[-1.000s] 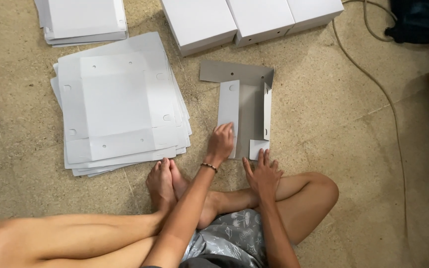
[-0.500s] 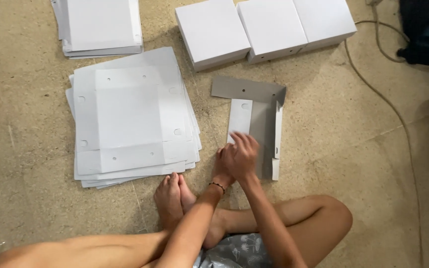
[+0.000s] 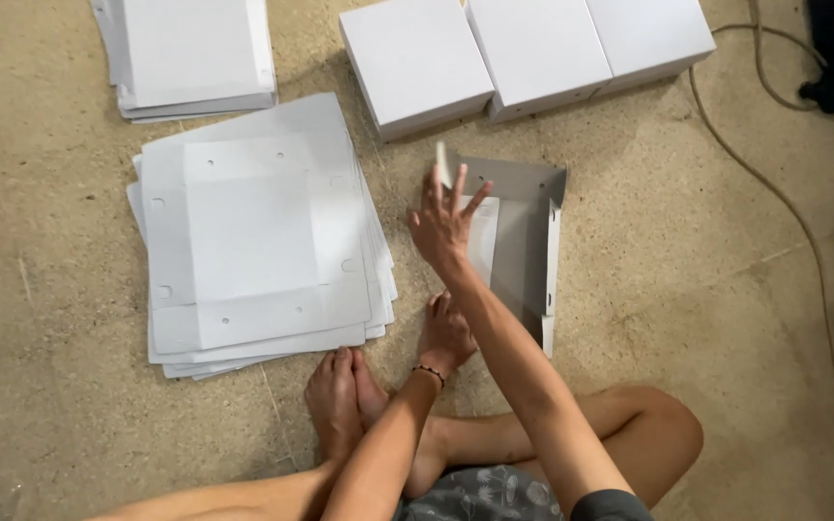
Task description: Folding and assembling cardboard boxes from flat pre-cut sheets
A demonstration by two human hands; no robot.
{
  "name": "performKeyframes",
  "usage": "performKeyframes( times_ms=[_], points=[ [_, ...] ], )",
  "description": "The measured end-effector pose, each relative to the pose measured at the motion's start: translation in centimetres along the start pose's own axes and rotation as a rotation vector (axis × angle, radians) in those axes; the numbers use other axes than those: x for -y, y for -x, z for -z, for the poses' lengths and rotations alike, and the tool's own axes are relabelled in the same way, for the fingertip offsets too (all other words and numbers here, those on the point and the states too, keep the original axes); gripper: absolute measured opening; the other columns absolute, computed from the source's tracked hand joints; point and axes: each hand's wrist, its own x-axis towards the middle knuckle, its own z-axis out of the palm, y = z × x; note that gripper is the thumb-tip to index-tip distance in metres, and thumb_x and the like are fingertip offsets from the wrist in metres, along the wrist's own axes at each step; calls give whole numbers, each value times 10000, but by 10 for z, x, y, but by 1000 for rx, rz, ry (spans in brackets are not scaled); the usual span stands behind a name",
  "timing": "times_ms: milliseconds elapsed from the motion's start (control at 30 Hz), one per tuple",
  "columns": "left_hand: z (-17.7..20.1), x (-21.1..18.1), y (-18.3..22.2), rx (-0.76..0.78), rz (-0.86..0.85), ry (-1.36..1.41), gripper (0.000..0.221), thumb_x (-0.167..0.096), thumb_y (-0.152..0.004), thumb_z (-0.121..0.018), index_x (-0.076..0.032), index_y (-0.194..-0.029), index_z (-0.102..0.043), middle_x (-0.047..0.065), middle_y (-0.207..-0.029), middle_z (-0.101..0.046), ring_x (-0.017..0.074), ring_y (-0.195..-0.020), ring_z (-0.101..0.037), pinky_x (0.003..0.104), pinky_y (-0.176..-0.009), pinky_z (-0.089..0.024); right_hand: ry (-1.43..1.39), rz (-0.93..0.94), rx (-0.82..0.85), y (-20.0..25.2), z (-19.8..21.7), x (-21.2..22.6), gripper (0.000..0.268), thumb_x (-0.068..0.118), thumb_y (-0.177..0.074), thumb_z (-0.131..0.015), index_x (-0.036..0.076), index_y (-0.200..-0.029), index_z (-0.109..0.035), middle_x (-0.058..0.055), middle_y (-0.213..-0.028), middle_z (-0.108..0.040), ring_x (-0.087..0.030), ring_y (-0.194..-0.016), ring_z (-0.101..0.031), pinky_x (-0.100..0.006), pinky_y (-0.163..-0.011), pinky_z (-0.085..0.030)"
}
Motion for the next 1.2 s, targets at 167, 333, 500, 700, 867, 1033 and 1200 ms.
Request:
performKeyframes(
  times_ms=[167,333,500,700,867,1033,1200],
  points=[
    [30,-7,4,-126,-40,54,392,-232,-890,-333,-127,-1241,-473,64,-1264,-437,243,-1243,-330,428,-998,-260,-80,-214,93,6,-19,-30,607,529,-865,-392,153,-1341,-414,-131,-1381,-375,-467,-1306,-113,-748,-920,76],
    [39,-10,5,-192,-34,81,379,-242,-914,-328,-155,-1250,-480,38,-1261,-465,226,-1201,-384,412,-977,-285,-194,-191,149,7,-58,-43,670,547,-889,-323,98,-1385,-344,-141,-1460,-246,-449,-1336,-5,-713,-948,116],
    [39,-8,7,-317,-88,42,383,-231,-918,-345,-175,-1283,-448,25,-1238,-471,205,-1172,-408,386,-953,-298,-501,-71,193,10,-59,-53,745,562,-913,-287,-4,-1396,-241,-166,-1459,-215,-344,-1352,-173,-568,-1085,-78],
    [47,-8,9,-427,-152,-34,318,-205,-898,-392,-134,-1187,-506,40,-1155,-486,207,-1130,-410,362,-917,-314,-450,-83,134,15,-72,-47,661,592,-918,-234,174,-1430,-208,-133,-1476,-191,-322,-1367,-133,-645,-1026,58],
    [47,-10,9,-359,-138,-31,279,-210,-909,-392,-111,-1111,-557,61,-1083,-552,236,-1135,-446,385,-926,-317,-363,-189,113,2,-74,-29,677,596,-910,-244,136,-1407,-270,-163,-1425,-272,-344,-1338,-175,-712,-955,80],
    [49,-12,9,-283,-105,-15,277,-213,-894,-395,-80,-1053,-580,61,-1108,-559,234,-1165,-437,400,-952,-301,-358,-291,126,-28,-70,-23,687,596,-900,-233,120,-1394,-271,-178,-1308,-323,-375,-1238,-233,-755,-907,12],
    [40,-10,7,-351,-102,5,278,-226,-911,-382,-80,-1022,-590,44,-1113,-542,218,-1170,-425,394,-963,-292,-341,-299,183,-38,-74,-29,689,607,-900,-219,137,-1404,-246,-172,-1250,-312,-397,-1167,-234,-773,-859,0]
  ],
)
